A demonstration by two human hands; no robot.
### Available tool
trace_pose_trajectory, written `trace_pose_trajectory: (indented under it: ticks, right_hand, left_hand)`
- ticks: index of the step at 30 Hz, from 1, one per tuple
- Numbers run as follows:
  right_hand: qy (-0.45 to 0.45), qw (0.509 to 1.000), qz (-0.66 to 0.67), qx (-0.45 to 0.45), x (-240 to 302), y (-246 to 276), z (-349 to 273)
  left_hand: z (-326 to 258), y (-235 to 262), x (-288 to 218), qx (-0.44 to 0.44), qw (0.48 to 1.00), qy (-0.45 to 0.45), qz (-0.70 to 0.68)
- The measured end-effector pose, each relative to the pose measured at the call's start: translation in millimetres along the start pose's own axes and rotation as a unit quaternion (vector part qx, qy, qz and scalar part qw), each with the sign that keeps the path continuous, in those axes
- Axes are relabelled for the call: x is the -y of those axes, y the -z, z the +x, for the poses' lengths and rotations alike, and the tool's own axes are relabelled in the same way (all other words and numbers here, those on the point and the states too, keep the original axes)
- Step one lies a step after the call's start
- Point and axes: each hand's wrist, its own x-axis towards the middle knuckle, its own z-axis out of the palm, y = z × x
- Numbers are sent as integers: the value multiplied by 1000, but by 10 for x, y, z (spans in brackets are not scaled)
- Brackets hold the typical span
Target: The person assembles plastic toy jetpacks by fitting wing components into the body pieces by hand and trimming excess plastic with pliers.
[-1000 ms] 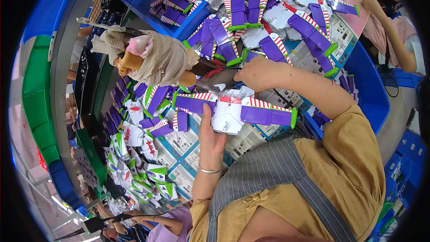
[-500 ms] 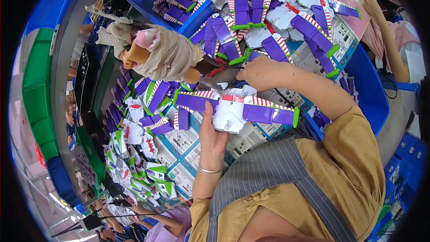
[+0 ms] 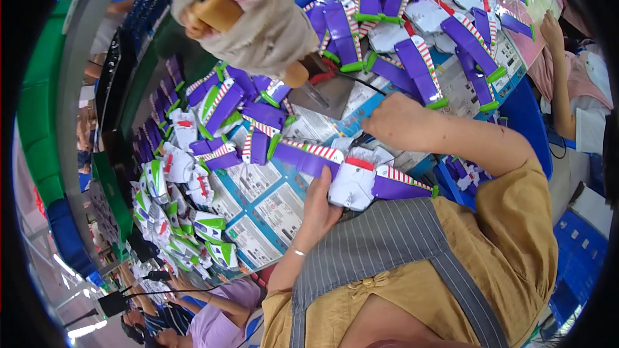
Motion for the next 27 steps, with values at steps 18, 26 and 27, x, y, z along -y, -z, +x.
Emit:
trace_pose_trajectory:
  ticks: [18, 26, 27]
  right_hand:
    - [20, 997, 60, 32, 312, 198, -238]
    - [8, 994, -30, -107, 386, 205, -269]
    - [2, 994, -40, -104, 386, 201, -261]
  left_hand:
    - [-192, 70, 245, 35, 996, -76, 34]
    - [-226, -23, 122, -7, 998, -60, 10]
    - [-223, -19, 129, -7, 998, -60, 11]
